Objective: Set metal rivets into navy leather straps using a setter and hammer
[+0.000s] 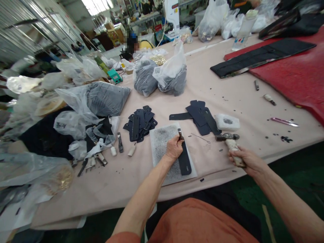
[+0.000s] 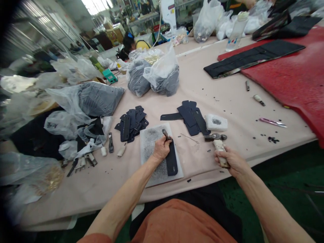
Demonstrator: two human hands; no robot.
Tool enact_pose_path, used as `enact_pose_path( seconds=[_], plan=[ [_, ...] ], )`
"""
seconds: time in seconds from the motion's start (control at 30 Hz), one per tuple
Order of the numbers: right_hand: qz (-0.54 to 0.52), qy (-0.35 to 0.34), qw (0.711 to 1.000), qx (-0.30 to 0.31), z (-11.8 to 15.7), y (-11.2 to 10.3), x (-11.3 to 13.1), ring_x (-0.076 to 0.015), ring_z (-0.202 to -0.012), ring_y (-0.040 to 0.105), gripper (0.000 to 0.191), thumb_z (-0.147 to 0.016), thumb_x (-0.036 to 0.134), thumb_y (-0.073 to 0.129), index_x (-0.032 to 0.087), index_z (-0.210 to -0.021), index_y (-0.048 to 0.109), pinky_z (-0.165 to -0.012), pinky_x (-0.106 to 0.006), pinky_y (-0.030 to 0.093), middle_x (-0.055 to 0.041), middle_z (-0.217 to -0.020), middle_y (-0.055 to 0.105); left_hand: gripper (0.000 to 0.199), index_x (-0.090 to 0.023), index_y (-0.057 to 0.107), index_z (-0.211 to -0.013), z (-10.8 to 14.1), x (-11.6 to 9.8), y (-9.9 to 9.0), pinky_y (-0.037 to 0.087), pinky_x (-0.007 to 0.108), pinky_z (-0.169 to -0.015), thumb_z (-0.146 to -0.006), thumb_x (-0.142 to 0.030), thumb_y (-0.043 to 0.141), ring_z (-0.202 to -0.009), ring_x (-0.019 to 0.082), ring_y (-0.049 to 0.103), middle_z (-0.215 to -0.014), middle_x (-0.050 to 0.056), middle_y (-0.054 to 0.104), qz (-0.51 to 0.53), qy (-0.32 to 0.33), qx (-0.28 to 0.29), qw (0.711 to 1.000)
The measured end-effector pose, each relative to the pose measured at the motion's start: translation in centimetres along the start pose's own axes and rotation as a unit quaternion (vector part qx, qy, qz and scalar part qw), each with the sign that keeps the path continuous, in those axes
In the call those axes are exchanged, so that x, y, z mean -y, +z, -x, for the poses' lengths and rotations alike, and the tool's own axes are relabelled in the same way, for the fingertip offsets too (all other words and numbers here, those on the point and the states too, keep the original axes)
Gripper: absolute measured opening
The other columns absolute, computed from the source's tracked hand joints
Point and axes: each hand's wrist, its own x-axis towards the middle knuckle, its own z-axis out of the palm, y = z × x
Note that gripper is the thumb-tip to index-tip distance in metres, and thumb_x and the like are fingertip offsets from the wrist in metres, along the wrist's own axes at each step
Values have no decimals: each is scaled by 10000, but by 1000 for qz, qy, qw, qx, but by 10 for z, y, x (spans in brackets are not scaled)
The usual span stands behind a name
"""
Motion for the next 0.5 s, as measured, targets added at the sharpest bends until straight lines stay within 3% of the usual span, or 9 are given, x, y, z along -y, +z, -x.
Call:
enact_pose_path(
  seconds=[0.07, 0.13, 0.2, 0.27, 0.4, 0.5],
  plan=[
    [-15, 23, 1000, -4, 13, 12, 8, -100, -450, 529, 338, -591, 186, 732, 181, -882, 560, -345, -180, 374, 12, -651, 595, 123, -204, 660, -888, 0, 1, 1, 510, 281, -751, -855, -137, 562, -797, 198, 670, -824, 51, 715, -4, 5, -1, 1000],
    [-7, 2, 1000, 12, 28, 24, 24, -88, -444, 509, 341, -607, 207, 743, 179, -901, 571, -336, -166, 347, 19, -648, 588, 106, -202, 651, -873, 1, 1, 2, 499, 278, -725, -861, -145, 562, -777, 198, 666, -806, 49, 709, -10, 13, -4, 1000],
    [28, -74, 996, 50, 47, 38, 50, -97, -462, 511, 368, -655, 280, 758, 181, -970, 598, -350, -176, 353, 17, -648, 594, 99, -200, 643, -866, 1, 2, 3, 489, 276, -701, -867, -150, 557, -756, 199, 661, -790, 48, 702, -18, 21, -8, 1000],
    [100, -201, 972, 66, 69, 53, 81, -118, -491, 525, 422, -745, 374, 724, 193, -1110, 616, -385, -200, 390, 9, -642, 604, 98, -199, 636, -864, 2, 3, 3, 482, 275, -692, -870, -149, 552, -749, 198, 657, -789, 47, 700, -24, 26, -14, 999],
    [251, -457, 853, 19, 102, 85, 129, -153, -632, 612, 604, -874, 377, 599, 265, -1446, 444, -579, -268, 513, -31, -848, 686, 92, -193, 622, -855, 2, 5, 3, 476, 276, -680, -863, -141, 546, -737, 197, 653, -781, 49, 694, -32, 36, -23, 999],
    [350, -566, 746, 34, 102, 102, 132, -180, -731, 645, 581, -901, 325, 540, 250, -1467, 434, -655, -288, 519, -63, -947, 693, 92, -197, 608, -829, 2, 4, 2, 475, 280, -674, -853, -134, 545, -733, 202, 652, -763, 48, 687, -39, 38, -26, 998]
  ],
)
